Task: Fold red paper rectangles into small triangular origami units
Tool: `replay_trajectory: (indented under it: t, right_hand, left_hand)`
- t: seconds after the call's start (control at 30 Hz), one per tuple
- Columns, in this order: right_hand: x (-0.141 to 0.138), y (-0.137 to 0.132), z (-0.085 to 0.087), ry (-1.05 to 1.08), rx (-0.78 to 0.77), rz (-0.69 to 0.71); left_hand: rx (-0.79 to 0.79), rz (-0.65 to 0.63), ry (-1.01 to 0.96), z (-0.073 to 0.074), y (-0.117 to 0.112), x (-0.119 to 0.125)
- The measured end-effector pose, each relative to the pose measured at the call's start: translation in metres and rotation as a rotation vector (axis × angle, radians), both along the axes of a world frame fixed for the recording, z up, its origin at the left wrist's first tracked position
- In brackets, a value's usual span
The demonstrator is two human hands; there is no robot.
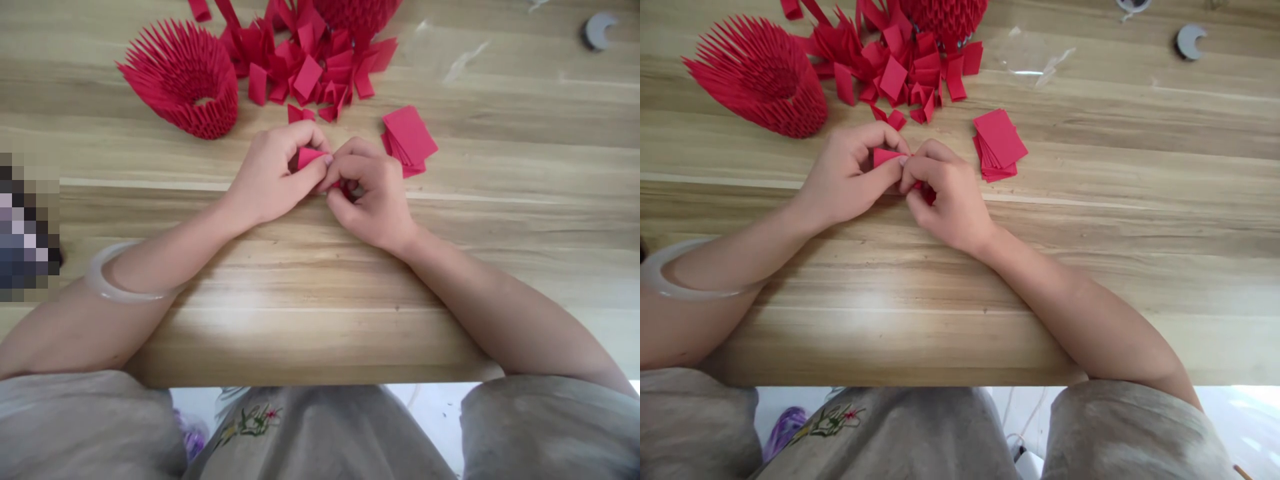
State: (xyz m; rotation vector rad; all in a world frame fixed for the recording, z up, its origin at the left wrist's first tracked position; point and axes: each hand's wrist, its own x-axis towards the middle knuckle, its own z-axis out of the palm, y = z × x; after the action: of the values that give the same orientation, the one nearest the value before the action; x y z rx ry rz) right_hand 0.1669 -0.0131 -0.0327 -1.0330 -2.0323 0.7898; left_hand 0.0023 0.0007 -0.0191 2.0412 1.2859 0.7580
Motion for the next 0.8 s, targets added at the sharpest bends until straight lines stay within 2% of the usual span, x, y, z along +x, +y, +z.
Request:
replay_trajectory:
  t: [0.8]
  right_hand:
    - [-0.0001, 0.0001, 0.0043, -0.043, 0.022, -0.024]
  left_hand:
    - [0.061, -0.002, -0.009, 0.0027, -0.0007, 0.0011]
